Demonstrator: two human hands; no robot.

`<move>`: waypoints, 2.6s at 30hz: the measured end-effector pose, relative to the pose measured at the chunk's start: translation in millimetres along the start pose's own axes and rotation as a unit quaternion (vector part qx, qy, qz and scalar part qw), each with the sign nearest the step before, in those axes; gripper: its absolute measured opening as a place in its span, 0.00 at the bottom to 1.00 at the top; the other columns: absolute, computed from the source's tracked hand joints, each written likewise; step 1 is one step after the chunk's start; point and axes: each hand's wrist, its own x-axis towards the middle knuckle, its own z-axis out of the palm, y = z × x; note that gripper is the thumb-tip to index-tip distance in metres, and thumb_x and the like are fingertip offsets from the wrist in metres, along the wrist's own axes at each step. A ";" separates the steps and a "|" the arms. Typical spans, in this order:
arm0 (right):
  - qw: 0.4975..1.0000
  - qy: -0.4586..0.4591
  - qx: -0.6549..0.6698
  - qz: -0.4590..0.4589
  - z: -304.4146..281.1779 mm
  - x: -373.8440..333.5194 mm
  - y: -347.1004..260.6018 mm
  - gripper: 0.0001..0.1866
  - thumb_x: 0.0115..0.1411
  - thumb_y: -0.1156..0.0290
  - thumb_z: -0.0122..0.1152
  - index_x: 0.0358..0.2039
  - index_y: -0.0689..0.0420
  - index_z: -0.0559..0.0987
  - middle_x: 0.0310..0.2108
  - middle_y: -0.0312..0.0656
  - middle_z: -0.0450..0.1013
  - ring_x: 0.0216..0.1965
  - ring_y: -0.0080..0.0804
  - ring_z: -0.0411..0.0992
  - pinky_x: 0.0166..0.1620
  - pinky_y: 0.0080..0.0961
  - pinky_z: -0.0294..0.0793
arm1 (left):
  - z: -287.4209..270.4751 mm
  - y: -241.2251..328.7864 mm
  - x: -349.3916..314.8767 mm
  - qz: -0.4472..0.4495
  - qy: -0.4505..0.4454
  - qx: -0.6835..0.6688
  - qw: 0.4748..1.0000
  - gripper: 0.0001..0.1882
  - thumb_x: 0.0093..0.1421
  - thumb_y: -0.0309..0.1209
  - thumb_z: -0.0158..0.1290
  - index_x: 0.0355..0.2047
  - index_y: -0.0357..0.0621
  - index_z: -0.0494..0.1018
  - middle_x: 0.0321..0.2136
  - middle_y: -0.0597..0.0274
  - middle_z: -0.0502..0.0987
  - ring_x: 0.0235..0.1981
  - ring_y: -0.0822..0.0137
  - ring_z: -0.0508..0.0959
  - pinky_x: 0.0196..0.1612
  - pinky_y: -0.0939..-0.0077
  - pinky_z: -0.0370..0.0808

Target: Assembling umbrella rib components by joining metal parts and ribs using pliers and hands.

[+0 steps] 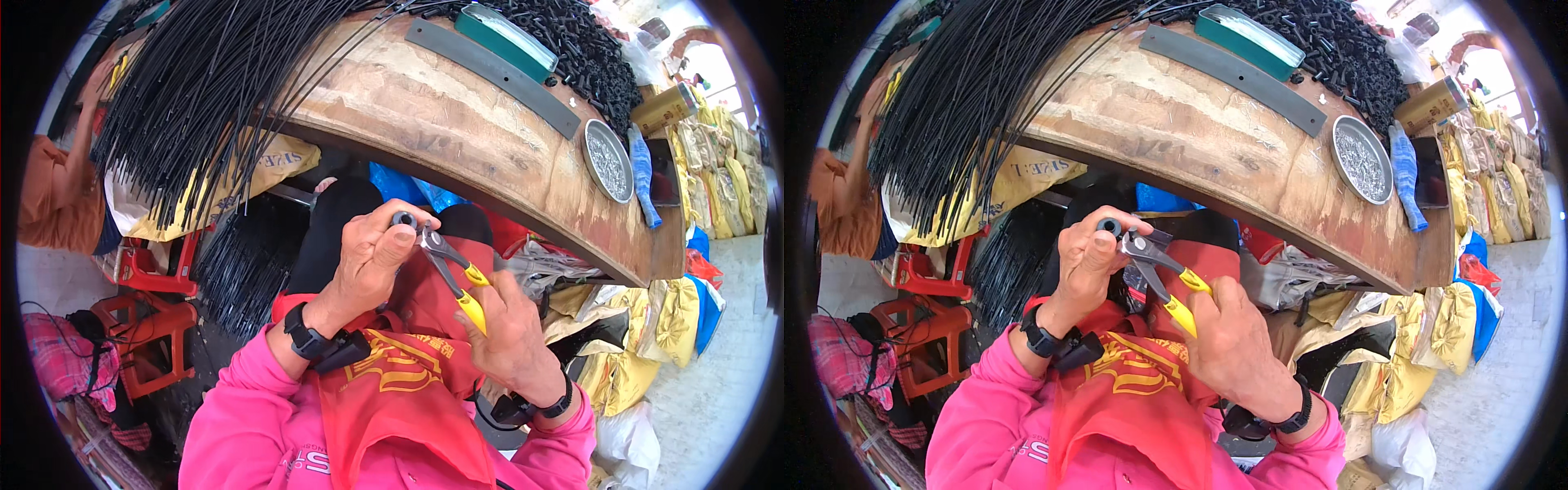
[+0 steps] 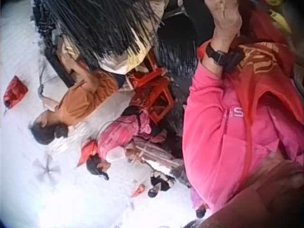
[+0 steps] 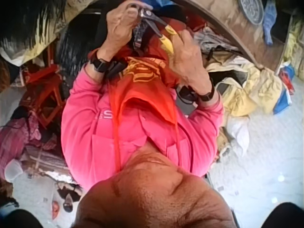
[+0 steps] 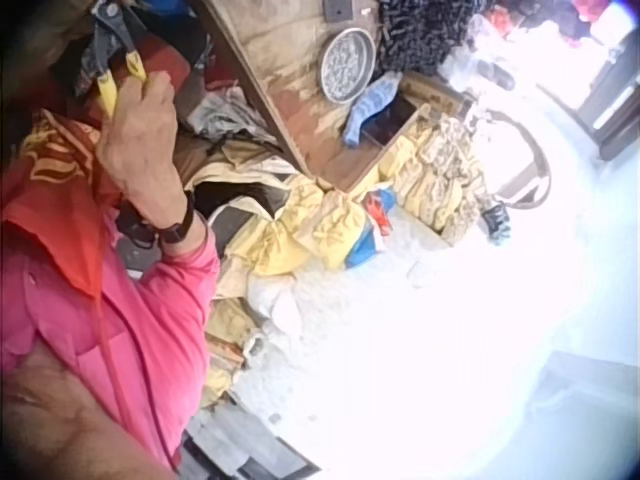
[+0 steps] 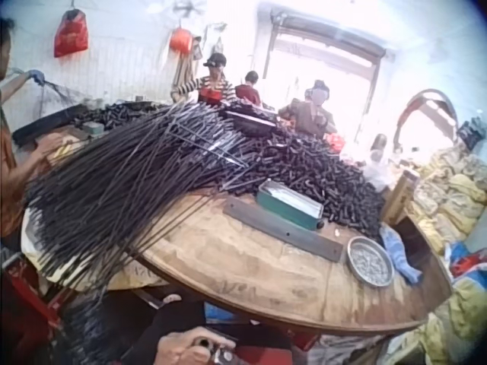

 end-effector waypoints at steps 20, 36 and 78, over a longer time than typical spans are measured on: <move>0.919 -0.137 0.364 0.056 -20.0 -1.5 6.2 0.21 0.61 0.66 0.53 0.51 0.65 0.70 0.42 0.51 0.70 0.45 0.41 0.70 0.49 0.32 0.68 | -10.1 -3.2 11.1 -0.027 -0.097 -0.069 0.993 0.37 0.60 0.61 0.41 0.32 0.31 0.71 0.12 0.70 0.60 0.15 0.81 0.56 0.20 0.84 0.51; 0.816 -0.206 0.482 0.244 -48.1 -5.9 -4.9 0.11 0.62 0.66 0.53 0.32 0.63 0.72 0.19 0.32 0.66 0.21 0.15 0.65 0.23 0.15 0.63 | -2.5 -0.6 8.2 -0.016 -0.178 -0.010 0.984 0.32 0.62 0.57 0.41 0.29 0.35 0.72 0.16 0.69 0.66 0.16 0.80 0.60 0.19 0.84 0.53; 0.981 0.186 0.056 -0.003 33.4 16.1 40.3 0.08 0.59 0.81 0.52 0.40 0.68 0.74 0.42 0.48 0.71 0.44 0.36 0.69 0.50 0.29 0.67 | -154.8 -168.8 20.8 -0.095 0.204 0.502 0.835 0.28 0.56 0.47 0.52 0.51 0.41 0.69 0.32 0.51 0.77 0.40 0.53 0.75 0.42 0.52 0.69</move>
